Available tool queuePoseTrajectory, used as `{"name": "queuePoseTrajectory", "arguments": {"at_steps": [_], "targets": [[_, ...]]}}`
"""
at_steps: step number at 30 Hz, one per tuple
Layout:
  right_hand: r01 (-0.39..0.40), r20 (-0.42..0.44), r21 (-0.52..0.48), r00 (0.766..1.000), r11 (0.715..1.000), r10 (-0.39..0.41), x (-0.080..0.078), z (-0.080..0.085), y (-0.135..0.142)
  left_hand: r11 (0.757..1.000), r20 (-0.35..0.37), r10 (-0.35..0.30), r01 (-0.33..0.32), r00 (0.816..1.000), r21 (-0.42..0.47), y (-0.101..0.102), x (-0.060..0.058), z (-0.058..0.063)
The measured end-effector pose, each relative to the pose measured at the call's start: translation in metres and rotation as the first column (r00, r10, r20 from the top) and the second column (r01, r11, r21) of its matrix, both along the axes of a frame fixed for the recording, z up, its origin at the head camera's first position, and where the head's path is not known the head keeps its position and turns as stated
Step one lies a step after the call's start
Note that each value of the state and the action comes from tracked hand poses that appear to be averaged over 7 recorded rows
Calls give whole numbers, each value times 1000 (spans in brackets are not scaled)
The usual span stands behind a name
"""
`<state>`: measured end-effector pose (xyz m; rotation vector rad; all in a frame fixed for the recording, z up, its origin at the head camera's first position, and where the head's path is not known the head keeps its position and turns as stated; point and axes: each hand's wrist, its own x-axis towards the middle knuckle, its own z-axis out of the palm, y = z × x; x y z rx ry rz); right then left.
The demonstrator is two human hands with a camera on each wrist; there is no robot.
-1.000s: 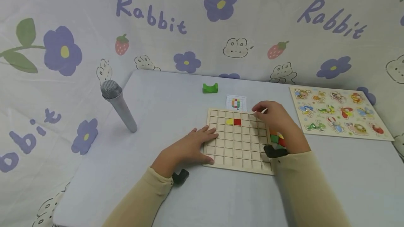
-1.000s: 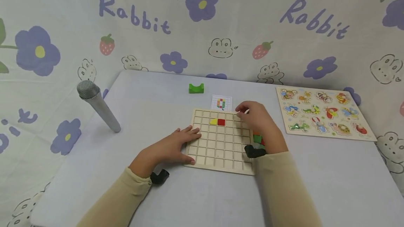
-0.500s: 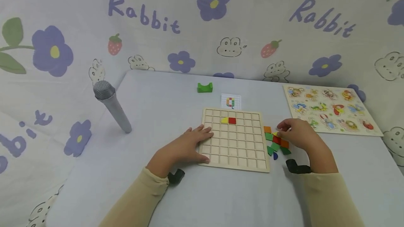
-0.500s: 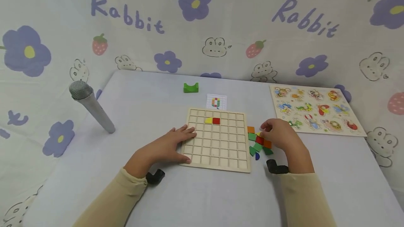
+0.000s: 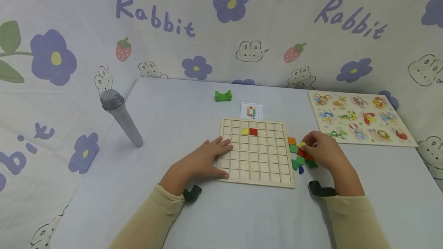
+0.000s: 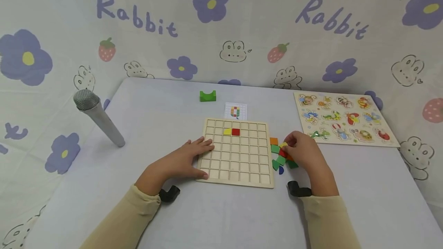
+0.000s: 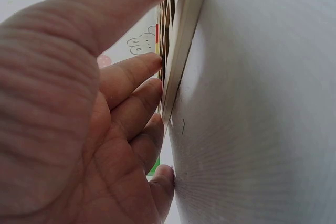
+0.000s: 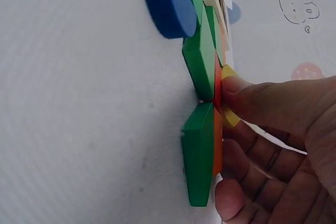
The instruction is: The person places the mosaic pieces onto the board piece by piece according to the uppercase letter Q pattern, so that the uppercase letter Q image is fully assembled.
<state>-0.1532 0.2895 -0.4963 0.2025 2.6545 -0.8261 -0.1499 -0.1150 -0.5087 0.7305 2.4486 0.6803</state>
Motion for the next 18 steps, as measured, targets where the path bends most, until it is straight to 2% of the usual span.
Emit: {"name": "queuePoseTrajectory", "arguments": {"at_steps": [5, 8, 12, 15, 18], "targets": [[16, -57, 0, 998, 1000, -16, -2, 7, -8, 1000, 2, 9, -9, 1000, -10, -1, 0, 3], [5, -139, -12, 990, 1000, -6, -9, 17, -23, 1000, 2, 15, -14, 1000, -22, -1, 0, 5], [-95, -210, -9, 973, 995, 91, -28, 24, -54, 999, 7, 17, -17, 1000, -28, -1, -1, 5], [-180, -203, 11, 963, 984, 179, -43, 21, -80, 1000, 18, 18, -18, 1000, -17, 0, -1, 4], [-225, -167, 46, 959, 973, 229, -55, 16, -100, 1000, 22, 12, -12, 1000, -8, 1, 0, 2]]}}
